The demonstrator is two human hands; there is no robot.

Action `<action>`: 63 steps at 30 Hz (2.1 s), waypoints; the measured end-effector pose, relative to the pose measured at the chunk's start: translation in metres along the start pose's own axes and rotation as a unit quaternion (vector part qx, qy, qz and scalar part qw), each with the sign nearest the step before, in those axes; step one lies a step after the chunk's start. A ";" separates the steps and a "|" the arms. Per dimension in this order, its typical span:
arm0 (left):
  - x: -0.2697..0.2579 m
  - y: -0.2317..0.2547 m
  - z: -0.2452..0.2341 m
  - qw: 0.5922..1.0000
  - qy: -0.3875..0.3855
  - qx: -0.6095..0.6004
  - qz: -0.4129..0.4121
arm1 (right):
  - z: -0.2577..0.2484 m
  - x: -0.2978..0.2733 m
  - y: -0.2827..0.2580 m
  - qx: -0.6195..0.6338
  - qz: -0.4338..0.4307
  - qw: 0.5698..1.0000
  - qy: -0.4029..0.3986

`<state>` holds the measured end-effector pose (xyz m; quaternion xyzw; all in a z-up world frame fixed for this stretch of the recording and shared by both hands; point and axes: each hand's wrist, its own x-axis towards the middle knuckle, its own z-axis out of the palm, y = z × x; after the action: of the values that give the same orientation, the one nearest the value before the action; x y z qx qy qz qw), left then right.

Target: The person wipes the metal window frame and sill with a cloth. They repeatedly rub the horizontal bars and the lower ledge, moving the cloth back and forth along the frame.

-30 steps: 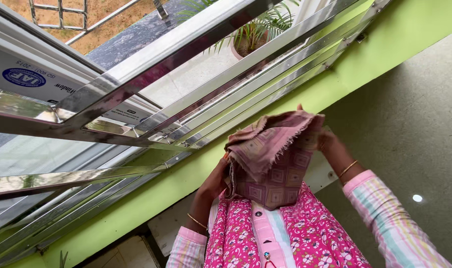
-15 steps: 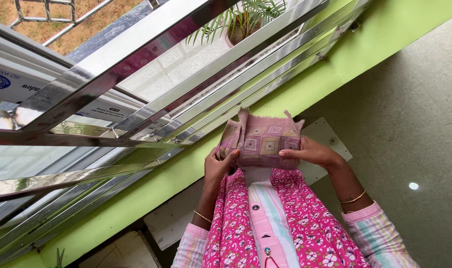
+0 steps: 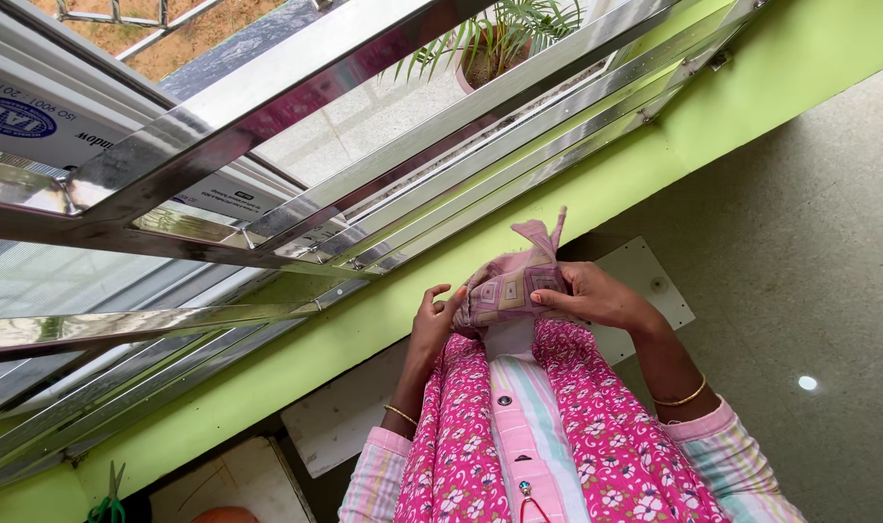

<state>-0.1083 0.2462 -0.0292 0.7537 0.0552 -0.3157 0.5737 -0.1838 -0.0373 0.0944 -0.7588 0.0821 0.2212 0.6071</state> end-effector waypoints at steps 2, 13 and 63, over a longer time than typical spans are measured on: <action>-0.001 0.006 0.003 0.994 0.014 0.105 -0.002 | 0.005 -0.002 -0.005 -0.083 -0.009 0.996 -0.006; 0.022 -0.044 -0.023 0.945 -0.065 -0.314 -0.069 | -0.011 0.017 0.048 0.027 -0.006 0.992 0.125; 0.056 -0.033 -0.019 0.827 0.192 0.484 0.211 | 0.168 0.251 0.095 -0.438 -0.256 0.822 0.259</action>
<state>-0.0704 0.2581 -0.0840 0.9735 -0.1555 -0.0222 0.1659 -0.0380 0.1357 -0.1269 -0.9678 -0.0665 -0.1342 0.2025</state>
